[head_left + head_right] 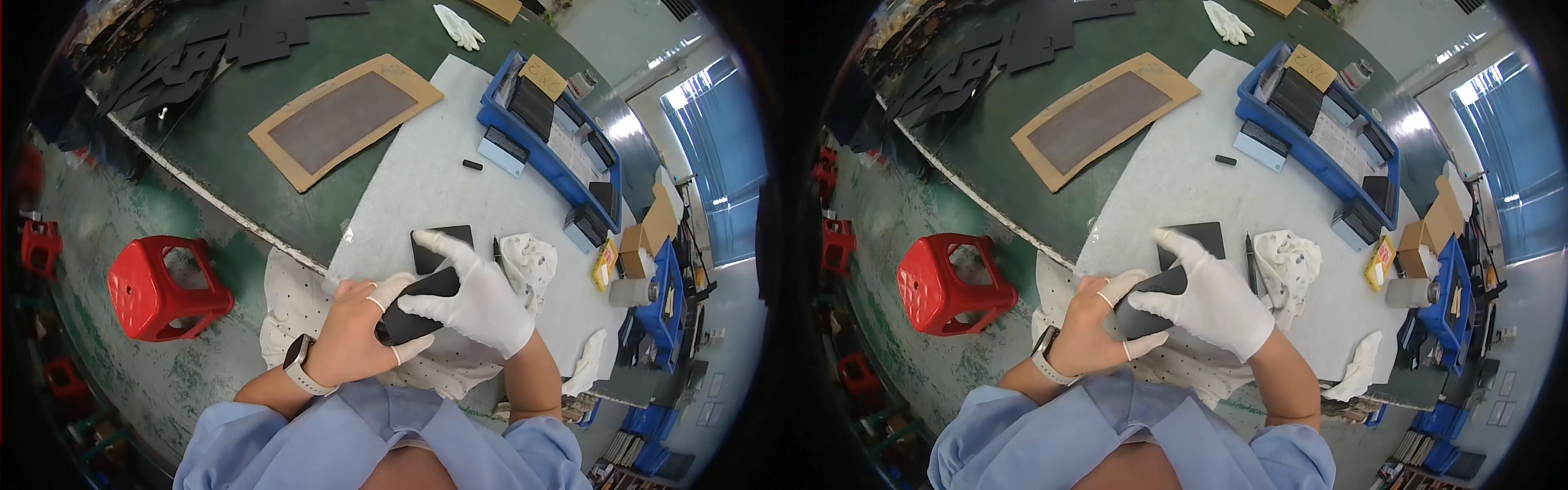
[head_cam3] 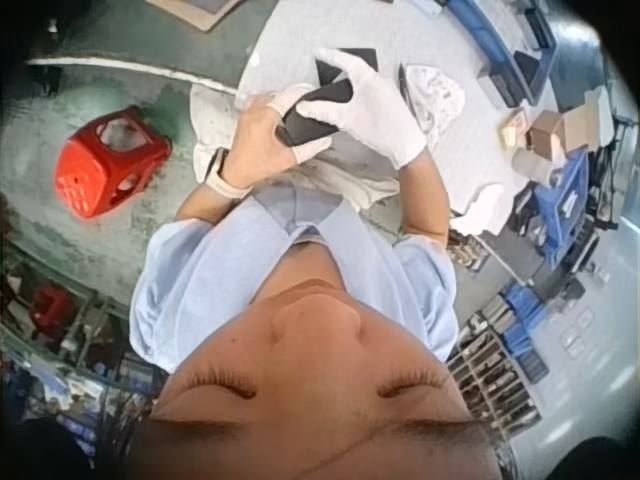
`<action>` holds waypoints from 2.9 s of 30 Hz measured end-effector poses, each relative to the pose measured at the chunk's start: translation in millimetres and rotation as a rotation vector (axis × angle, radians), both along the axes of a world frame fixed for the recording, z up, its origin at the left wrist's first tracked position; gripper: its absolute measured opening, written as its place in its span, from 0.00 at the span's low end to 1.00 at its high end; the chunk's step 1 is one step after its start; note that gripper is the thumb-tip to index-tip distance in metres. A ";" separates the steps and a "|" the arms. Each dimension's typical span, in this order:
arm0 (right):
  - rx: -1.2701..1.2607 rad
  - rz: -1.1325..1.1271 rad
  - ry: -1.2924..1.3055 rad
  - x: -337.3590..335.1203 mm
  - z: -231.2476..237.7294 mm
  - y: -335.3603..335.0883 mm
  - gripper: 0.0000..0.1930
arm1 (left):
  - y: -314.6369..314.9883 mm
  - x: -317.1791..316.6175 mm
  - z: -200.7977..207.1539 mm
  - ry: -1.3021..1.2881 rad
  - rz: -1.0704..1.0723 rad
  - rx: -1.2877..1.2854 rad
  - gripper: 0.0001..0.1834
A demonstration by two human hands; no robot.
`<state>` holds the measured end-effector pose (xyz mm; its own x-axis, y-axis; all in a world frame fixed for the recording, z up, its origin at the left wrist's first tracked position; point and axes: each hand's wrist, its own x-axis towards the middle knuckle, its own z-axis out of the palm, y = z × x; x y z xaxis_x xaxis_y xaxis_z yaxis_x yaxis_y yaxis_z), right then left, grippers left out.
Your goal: The person wipes the surface of small black rectangular electronic devices with a white cloth. They handle the devices one by one, turning them over to clean different sides. The person also uses a black marker to write on the surface of the devices. The cleaned and marked items are placed into a blue plastic bin.
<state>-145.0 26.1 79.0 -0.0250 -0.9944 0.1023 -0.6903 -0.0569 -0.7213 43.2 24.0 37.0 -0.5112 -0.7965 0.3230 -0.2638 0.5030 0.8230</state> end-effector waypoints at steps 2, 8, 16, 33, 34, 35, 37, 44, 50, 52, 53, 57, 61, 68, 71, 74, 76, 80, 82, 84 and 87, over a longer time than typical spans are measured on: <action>0.134 -0.155 -0.075 1.9 9.8 -3.4 0.18 | -1.0 0.4 0.0 -0.004 -0.026 0.003 0.36; 0.272 -0.204 -0.144 -0.5 22.8 -0.2 0.19 | -1.6 2.2 -4.1 0.009 -0.015 -0.013 0.36; 0.174 -0.371 -0.331 -12.9 10.3 -5.5 0.14 | -1.8 1.5 0.8 0.014 -0.070 0.013 0.34; 0.485 -0.113 -0.837 -26.3 12.1 2.2 0.31 | -2.1 -7.1 -7.5 0.149 -0.081 -0.049 0.40; 0.553 0.011 -0.983 -25.2 10.6 3.7 0.34 | -5.4 -9.6 -6.4 0.127 -0.063 -0.116 0.43; 0.606 0.116 -0.988 -25.4 11.3 3.5 0.37 | -8.6 -11.0 -5.0 0.105 -0.046 -0.181 0.46; 0.662 0.309 -0.889 -25.7 19.4 0.8 0.43 | -14.2 -19.0 -8.7 0.089 -0.122 -0.228 0.46; 0.454 -0.142 -0.677 -51.5 36.9 -14.3 0.35 | -23.3 -41.6 -13.6 0.242 0.012 -0.049 0.50; 0.002 -0.488 -0.307 -127.5 -12.8 -71.5 0.27 | -42.7 -40.5 -33.6 0.075 0.124 -0.177 0.41; -0.013 -0.500 -0.280 -132.2 -19.6 -81.3 0.25 | -43.1 -39.6 -32.9 0.129 0.143 -0.178 0.37; -0.024 -0.523 -0.311 -133.2 -21.9 -84.7 0.25 | -43.0 -38.2 -32.1 0.129 0.141 -0.143 0.37; -0.063 -0.576 -0.331 -130.3 -29.5 -91.1 0.24 | -50.5 -34.1 -25.6 0.146 0.097 0.063 0.35; -0.120 -0.592 -0.312 -133.2 -41.6 -94.5 0.22 | -85.8 -54.3 -10.7 0.433 -0.002 0.523 0.31; -0.268 -0.569 -0.103 -149.1 -76.2 -98.7 0.21 | -183.8 -148.3 0.9 0.376 -0.002 0.771 0.32; -0.252 -0.576 -0.040 -148.1 -70.7 -96.1 0.20 | -196.9 -165.3 -9.9 0.381 -0.010 0.811 0.32; -0.219 -0.589 -0.091 -146.6 -63.7 -94.6 0.19 | -195.6 -169.6 -8.1 0.367 -0.064 0.836 0.31; -0.198 -0.599 -0.171 -143.1 -60.6 -94.9 0.19 | -194.7 -171.2 -10.6 0.337 -0.063 0.816 0.30; -0.233 -0.605 -0.376 -141.1 -59.9 -96.0 0.20 | -191.9 -169.2 -11.1 0.417 -0.065 0.829 0.29; -0.271 -0.595 -0.451 -142.7 -65.0 -96.7 0.21 | -190.1 -167.8 -11.1 0.440 -0.066 0.841 0.28; -0.331 -0.594 -0.458 -144.5 -69.8 -97.1 0.22 | -188.1 -166.9 -9.7 0.448 -0.083 0.834 0.28; -0.378 -0.593 -0.452 -143.8 -72.2 -98.2 0.24 | -185.5 -165.3 -9.3 0.448 -0.085 0.812 0.28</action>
